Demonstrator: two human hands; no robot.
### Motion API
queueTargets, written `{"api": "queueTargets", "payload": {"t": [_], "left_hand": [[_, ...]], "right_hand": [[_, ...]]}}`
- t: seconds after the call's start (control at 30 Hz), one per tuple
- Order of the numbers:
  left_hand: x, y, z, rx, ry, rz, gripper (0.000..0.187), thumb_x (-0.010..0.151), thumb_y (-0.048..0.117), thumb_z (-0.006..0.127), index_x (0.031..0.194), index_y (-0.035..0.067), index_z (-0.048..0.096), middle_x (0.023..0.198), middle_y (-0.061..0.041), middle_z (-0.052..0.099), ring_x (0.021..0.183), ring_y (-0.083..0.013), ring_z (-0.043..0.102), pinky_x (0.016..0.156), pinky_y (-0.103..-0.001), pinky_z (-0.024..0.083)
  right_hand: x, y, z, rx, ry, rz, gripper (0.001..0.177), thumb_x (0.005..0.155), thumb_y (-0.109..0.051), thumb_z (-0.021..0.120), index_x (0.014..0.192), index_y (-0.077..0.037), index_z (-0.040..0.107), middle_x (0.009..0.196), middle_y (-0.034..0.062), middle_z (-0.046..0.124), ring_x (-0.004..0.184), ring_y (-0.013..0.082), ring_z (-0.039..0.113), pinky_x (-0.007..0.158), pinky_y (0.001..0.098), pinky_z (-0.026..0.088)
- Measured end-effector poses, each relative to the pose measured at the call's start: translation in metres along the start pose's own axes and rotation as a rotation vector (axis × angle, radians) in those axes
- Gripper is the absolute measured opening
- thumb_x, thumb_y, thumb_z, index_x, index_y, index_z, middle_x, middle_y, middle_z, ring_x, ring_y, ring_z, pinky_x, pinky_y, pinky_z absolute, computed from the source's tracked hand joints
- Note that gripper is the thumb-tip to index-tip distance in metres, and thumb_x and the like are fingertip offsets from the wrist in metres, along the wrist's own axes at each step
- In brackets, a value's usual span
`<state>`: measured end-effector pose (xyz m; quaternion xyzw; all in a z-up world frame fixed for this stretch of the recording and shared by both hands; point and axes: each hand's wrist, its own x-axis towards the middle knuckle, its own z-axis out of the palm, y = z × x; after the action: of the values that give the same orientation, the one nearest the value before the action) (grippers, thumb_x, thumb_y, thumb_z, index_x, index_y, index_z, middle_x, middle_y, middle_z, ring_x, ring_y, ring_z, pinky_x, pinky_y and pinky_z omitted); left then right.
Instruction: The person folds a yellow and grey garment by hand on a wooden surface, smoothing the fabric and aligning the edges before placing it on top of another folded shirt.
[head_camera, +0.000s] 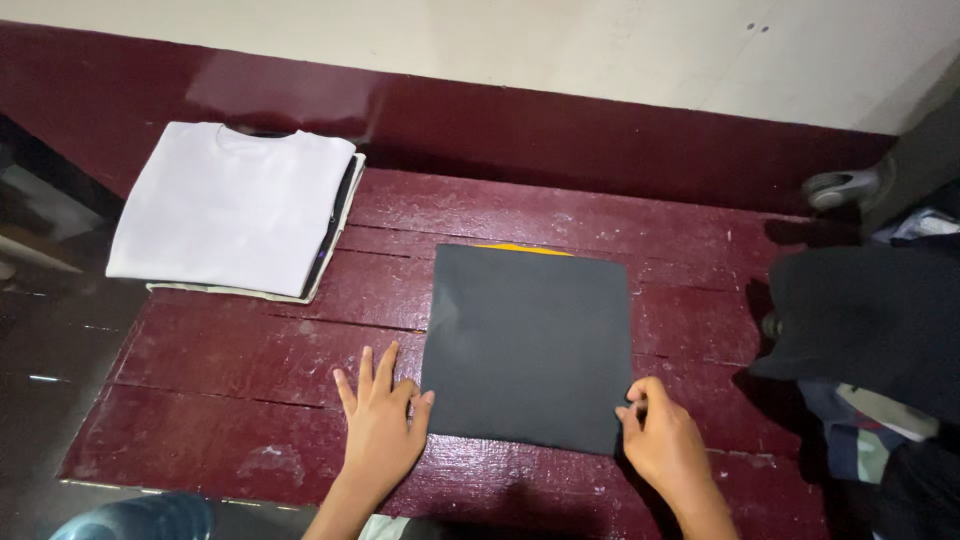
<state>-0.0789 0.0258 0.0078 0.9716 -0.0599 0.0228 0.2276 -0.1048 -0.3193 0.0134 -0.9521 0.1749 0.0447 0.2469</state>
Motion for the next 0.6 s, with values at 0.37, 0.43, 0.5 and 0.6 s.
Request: {"api": "queueTargets", "payload": {"t": [0.37, 0.43, 0.5, 0.6], "left_hand": [[0.014, -0.009, 0.002, 0.030, -0.012, 0.047, 0.030, 0.090, 0.030, 0.059, 0.093, 0.005, 0.074, 0.157, -0.022, 0.036, 0.148, -0.0509, 0.018, 0.115, -0.074, 0.001], [0.028, -0.010, 0.006, 0.037, 0.038, 0.085, 0.033, 0.092, 0.032, 0.059, 0.091, 0.002, 0.073, 0.154, -0.025, 0.036, 0.147, -0.0525, 0.019, 0.115, -0.074, 0.003], [0.053, -0.013, 0.013, 0.036, 0.080, 0.110, 0.038, 0.093, 0.037, 0.060, 0.095, 0.000, 0.072, 0.151, -0.029, 0.038, 0.144, -0.0537, 0.022, 0.114, -0.072, 0.005], [0.085, -0.017, 0.026, -0.045, 0.111, 0.087, 0.039, 0.095, 0.038, 0.061, 0.099, 0.001, 0.072, 0.150, -0.026, 0.041, 0.145, -0.0505, 0.027, 0.118, -0.069, 0.008]], "right_hand": [[0.015, 0.016, 0.001, -0.005, -0.054, 0.048, 0.017, 0.091, -0.017, 0.069, 0.101, -0.009, 0.057, 0.084, 0.0097, 0.073, 0.068, 0.0283, 0.076, 0.069, 0.0432, 0.059], [0.025, 0.011, -0.004, 0.001, 0.047, 0.070, 0.023, 0.092, -0.024, 0.072, 0.102, -0.009, 0.058, 0.076, 0.0144, 0.073, 0.065, 0.0289, 0.074, 0.070, 0.0436, 0.058], [0.041, 0.006, -0.003, 0.034, 0.091, 0.040, 0.025, 0.091, -0.024, 0.073, 0.103, -0.009, 0.058, 0.075, 0.0158, 0.072, 0.067, 0.0305, 0.073, 0.070, 0.0440, 0.057], [0.063, 0.004, 0.005, 0.099, 0.209, -0.084, 0.027, 0.089, -0.021, 0.075, 0.104, -0.007, 0.057, 0.080, 0.0166, 0.072, 0.075, 0.0340, 0.072, 0.071, 0.0449, 0.055]]}}
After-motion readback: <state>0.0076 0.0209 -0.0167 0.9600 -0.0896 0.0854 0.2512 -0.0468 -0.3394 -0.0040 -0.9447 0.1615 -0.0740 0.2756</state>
